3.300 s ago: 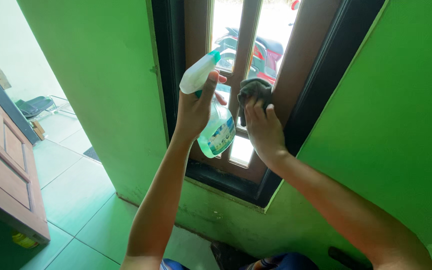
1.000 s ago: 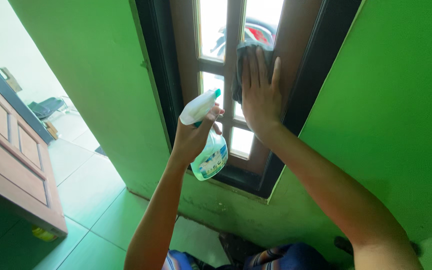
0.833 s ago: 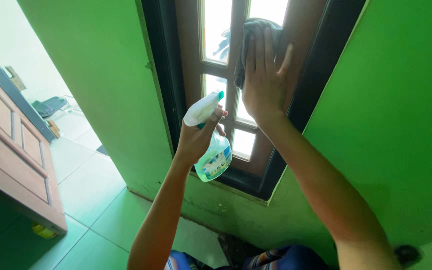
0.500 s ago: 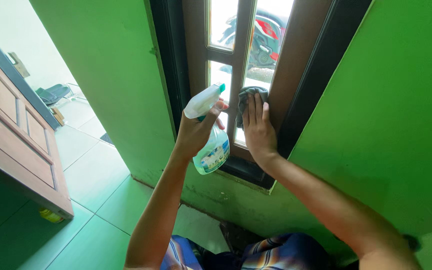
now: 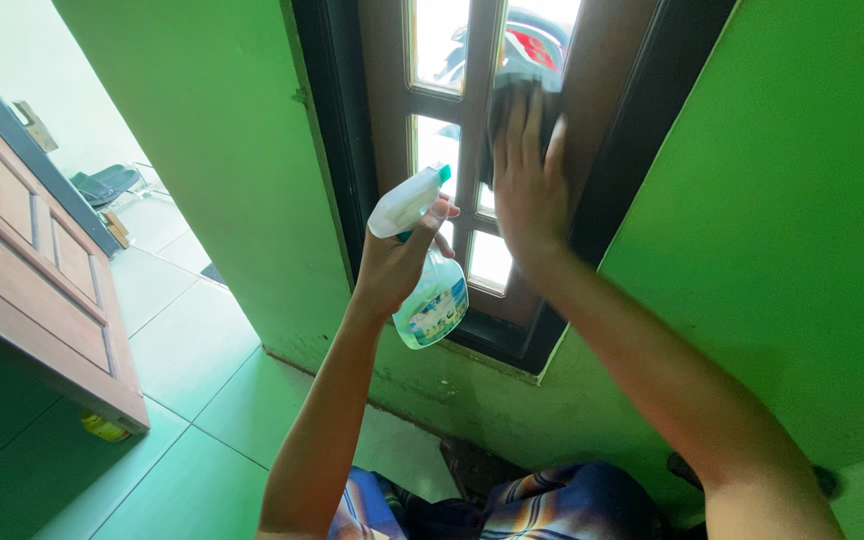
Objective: The person cleans a multi-pane window on a door using a spray bottle and a cloth. They repeatedly spray the glass and wipe it down with the cloth, focusing on different panes throughout the clip.
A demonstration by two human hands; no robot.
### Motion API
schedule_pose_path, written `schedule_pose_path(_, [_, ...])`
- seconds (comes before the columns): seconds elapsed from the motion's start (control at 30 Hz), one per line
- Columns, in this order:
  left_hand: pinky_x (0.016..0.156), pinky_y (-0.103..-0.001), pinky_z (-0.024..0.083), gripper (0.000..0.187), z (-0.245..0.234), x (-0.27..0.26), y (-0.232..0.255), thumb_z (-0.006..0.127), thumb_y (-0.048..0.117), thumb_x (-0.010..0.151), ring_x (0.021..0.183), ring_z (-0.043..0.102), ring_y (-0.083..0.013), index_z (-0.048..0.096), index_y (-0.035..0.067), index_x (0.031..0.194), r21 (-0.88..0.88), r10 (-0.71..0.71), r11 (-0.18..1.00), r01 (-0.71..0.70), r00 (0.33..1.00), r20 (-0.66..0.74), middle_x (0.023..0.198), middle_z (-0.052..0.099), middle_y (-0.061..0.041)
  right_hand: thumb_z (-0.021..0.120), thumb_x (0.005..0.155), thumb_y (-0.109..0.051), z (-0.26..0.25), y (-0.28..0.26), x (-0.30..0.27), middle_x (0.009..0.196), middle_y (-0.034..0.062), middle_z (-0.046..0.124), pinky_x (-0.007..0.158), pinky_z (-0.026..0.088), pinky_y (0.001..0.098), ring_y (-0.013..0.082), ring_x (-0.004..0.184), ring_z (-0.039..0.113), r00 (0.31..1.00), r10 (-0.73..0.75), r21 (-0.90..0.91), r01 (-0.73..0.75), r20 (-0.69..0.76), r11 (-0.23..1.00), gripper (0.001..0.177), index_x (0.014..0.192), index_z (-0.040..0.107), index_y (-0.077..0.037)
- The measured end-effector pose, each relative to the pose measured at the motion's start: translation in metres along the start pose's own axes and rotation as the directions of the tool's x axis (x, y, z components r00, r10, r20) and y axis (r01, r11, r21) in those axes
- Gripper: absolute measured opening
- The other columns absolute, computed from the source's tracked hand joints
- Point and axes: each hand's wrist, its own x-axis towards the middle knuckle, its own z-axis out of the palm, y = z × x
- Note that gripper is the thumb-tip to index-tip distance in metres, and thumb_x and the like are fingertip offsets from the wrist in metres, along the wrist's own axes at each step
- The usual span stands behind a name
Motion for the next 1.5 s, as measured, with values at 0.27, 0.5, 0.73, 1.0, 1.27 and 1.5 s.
schedule_pose_path(0.27, [0.060, -0.029, 0.056, 0.035, -0.002, -0.005, 0.003, 0.065, 0.028, 0.102, 0.068, 0.070, -0.0147, 0.069, -0.001, 0.122, 0.018, -0.035, 0.999, 0.035, 0.999, 0.003, 0.106, 0.075, -0.011, 0.071, 0.096, -0.026, 0.007, -0.031, -0.060, 0.136, 0.0135, 0.061, 0.120, 0.028, 0.0503, 0.0278, 0.132, 0.051, 0.985, -0.169, 0.040, 0.171, -0.040, 0.984, 0.040, 0.129, 0.069, -0.003])
schedule_pose_path(0.5, [0.064, -0.029, 0.058, 0.037, -0.007, -0.006, -0.006, 0.066, 0.030, 0.103, 0.072, 0.072, -0.0146, 0.068, -0.001, 0.124, 0.024, -0.008, 1.000, 0.008, 1.000, -0.007, 0.107, 0.075, -0.011, 0.077, 0.093, -0.033, -0.007, 0.026, 0.038, 0.144, 0.0122, 0.054, 0.123, 0.024, 0.0534, 0.0258, 0.142, 0.045, 0.967, 0.051, 0.185, -0.005, -0.250, 0.983, 0.052, 0.137, 0.065, -0.008])
schedule_pose_path(0.73, [0.063, -0.029, 0.058, 0.040, -0.006, -0.008, -0.017, 0.066, 0.030, 0.101, 0.071, 0.072, -0.0151, 0.065, -0.001, 0.127, -0.018, -0.059, 0.998, 0.058, 0.998, -0.014, 0.104, 0.075, -0.012, 0.073, 0.096, -0.038, 0.001, -0.031, -0.045, 0.125, 0.0033, 0.057, 0.117, 0.029, 0.0536, 0.0222, 0.128, 0.050, 0.983, -0.123, 0.062, 0.132, -0.138, 0.989, 0.036, 0.125, 0.067, -0.016])
schedule_pose_path(1.0, [0.059, -0.031, 0.062, 0.044, -0.003, -0.007, -0.021, 0.067, 0.031, 0.099, 0.066, 0.071, -0.0145, 0.064, -0.001, 0.128, 0.022, -0.097, 0.995, 0.097, 0.995, 0.008, 0.102, 0.074, -0.012, 0.071, 0.095, -0.036, -0.006, -0.003, -0.008, 0.127, 0.0071, 0.058, 0.114, 0.034, 0.0480, 0.0200, 0.129, 0.050, 0.975, -0.013, 0.146, 0.047, -0.221, 0.988, 0.046, 0.132, 0.063, -0.009])
schedule_pose_path(1.27, [0.066, -0.032, 0.062, 0.043, -0.003, -0.007, -0.038, 0.067, 0.031, 0.101, 0.071, 0.072, -0.0144, 0.064, -0.001, 0.130, -0.057, -0.049, 0.997, 0.049, 0.999, 0.006, 0.109, 0.074, -0.012, 0.072, 0.093, -0.031, -0.002, -0.028, -0.029, 0.128, 0.0061, 0.060, 0.105, 0.036, 0.0414, 0.0192, 0.127, 0.053, 0.975, 0.038, 0.118, -0.012, -0.221, 0.993, 0.040, 0.127, 0.064, -0.012])
schedule_pose_path(1.5, [0.064, -0.031, 0.059, 0.043, -0.002, -0.013, -0.034, 0.067, 0.030, 0.101, 0.068, 0.070, -0.0147, 0.064, -0.002, 0.130, -0.025, -0.086, 0.996, 0.086, 0.996, 0.005, 0.106, 0.075, -0.013, 0.070, 0.101, -0.028, 0.008, -0.030, -0.051, 0.123, 0.0070, 0.060, 0.109, 0.035, 0.0413, 0.0204, 0.127, 0.052, 0.961, -0.075, 0.135, 0.115, -0.268, 0.984, 0.030, 0.125, 0.066, -0.010])
